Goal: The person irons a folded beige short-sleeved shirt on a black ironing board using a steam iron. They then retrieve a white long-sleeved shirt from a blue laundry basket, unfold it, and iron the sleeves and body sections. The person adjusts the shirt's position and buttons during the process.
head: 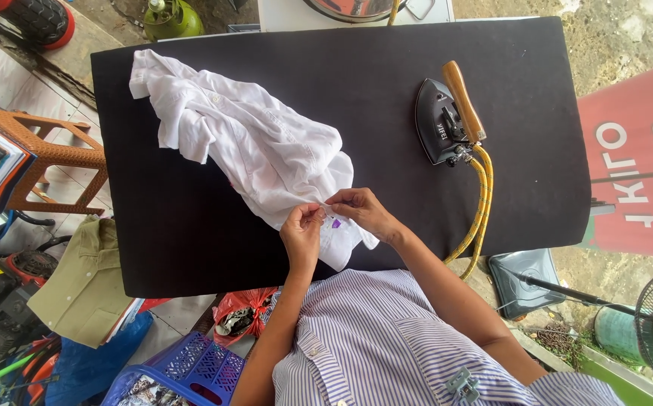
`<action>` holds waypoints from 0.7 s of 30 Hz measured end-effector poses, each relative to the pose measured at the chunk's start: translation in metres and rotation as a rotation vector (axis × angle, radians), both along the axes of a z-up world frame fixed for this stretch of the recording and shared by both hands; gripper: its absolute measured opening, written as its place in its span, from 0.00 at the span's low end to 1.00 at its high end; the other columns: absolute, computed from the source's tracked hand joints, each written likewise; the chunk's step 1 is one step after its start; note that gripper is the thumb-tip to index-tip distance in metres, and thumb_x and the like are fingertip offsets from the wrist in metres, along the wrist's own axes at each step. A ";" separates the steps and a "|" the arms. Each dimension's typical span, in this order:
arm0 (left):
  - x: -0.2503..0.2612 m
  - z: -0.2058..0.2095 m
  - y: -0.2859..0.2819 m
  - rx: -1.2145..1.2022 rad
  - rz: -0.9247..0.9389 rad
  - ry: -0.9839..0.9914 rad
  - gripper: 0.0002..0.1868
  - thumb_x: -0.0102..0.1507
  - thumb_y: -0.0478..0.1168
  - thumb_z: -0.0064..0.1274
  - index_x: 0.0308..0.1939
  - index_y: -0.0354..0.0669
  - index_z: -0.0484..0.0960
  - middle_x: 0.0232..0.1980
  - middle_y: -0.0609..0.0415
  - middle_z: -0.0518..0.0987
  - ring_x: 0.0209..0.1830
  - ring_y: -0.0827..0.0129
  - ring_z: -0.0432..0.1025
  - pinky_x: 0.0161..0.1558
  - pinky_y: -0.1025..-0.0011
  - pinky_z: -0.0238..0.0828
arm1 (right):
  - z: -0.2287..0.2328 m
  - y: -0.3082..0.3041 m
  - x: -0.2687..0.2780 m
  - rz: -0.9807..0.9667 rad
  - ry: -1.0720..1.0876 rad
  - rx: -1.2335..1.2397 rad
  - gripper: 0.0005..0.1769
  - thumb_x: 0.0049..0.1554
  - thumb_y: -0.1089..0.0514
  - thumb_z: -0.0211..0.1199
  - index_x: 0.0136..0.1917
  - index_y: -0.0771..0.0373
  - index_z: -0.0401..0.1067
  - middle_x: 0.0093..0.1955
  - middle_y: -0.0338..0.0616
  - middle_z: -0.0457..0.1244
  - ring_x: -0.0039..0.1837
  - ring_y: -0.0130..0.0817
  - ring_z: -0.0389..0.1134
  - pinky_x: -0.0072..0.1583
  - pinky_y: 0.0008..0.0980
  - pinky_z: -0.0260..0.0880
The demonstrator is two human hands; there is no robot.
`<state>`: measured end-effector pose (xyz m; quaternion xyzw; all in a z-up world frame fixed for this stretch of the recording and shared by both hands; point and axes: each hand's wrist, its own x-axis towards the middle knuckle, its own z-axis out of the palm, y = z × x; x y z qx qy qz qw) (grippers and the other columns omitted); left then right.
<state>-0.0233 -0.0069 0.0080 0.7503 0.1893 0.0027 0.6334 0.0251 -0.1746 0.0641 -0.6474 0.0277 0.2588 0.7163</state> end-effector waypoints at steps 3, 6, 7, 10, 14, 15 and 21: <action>-0.002 -0.005 0.000 -0.105 0.016 0.047 0.06 0.66 0.35 0.69 0.45 0.37 0.90 0.35 0.51 0.88 0.33 0.73 0.83 0.39 0.74 0.85 | -0.026 -0.002 0.001 0.039 0.019 0.044 0.06 0.65 0.64 0.69 0.53 0.69 0.81 0.41 0.46 0.72 0.44 0.28 0.74 0.47 0.27 0.80; -0.007 -0.013 -0.003 -0.255 0.013 0.117 0.09 0.72 0.39 0.62 0.50 0.38 0.90 0.40 0.51 0.90 0.39 0.74 0.83 0.44 0.75 0.85 | -0.081 -0.007 0.000 0.126 -0.161 -0.167 0.06 0.62 0.66 0.70 0.52 0.71 0.80 0.39 0.51 0.71 0.41 0.32 0.75 0.44 0.30 0.81; -0.003 -0.015 -0.003 -0.255 0.015 0.116 0.09 0.72 0.39 0.62 0.50 0.38 0.90 0.40 0.51 0.90 0.39 0.74 0.83 0.44 0.75 0.85 | -0.081 -0.003 0.002 0.127 -0.162 -0.167 0.06 0.62 0.66 0.70 0.52 0.71 0.80 0.39 0.51 0.71 0.41 0.32 0.75 0.44 0.30 0.81; -0.003 -0.029 -0.004 -0.300 0.036 0.137 0.10 0.70 0.43 0.67 0.48 0.38 0.90 0.40 0.51 0.90 0.39 0.74 0.84 0.43 0.75 0.84 | -0.085 0.006 -0.002 0.223 -0.445 -0.564 0.07 0.59 0.64 0.73 0.50 0.67 0.79 0.37 0.50 0.71 0.39 0.42 0.77 0.41 0.37 0.80; -0.003 -0.061 -0.005 -0.352 0.124 0.140 0.05 0.70 0.36 0.64 0.45 0.37 0.86 0.36 0.53 0.88 0.34 0.77 0.81 0.40 0.79 0.82 | -0.087 0.016 -0.010 0.251 -0.679 -0.726 0.04 0.60 0.64 0.70 0.48 0.64 0.76 0.36 0.48 0.68 0.38 0.45 0.74 0.40 0.38 0.78; -0.003 -0.068 -0.005 -0.397 0.167 0.147 0.03 0.71 0.35 0.63 0.44 0.39 0.84 0.34 0.56 0.86 0.31 0.80 0.79 0.38 0.81 0.81 | -0.086 0.018 -0.012 0.236 -0.744 -0.717 0.04 0.60 0.64 0.70 0.46 0.64 0.75 0.34 0.46 0.66 0.37 0.44 0.73 0.39 0.38 0.77; 0.004 -0.076 0.002 -0.577 0.221 0.057 0.04 0.74 0.35 0.58 0.46 0.44 0.79 0.34 0.61 0.81 0.30 0.80 0.74 0.35 0.82 0.71 | -0.085 0.036 -0.006 -0.062 -0.200 -0.224 0.07 0.57 0.59 0.74 0.41 0.62 0.78 0.29 0.40 0.69 0.32 0.24 0.69 0.38 0.25 0.75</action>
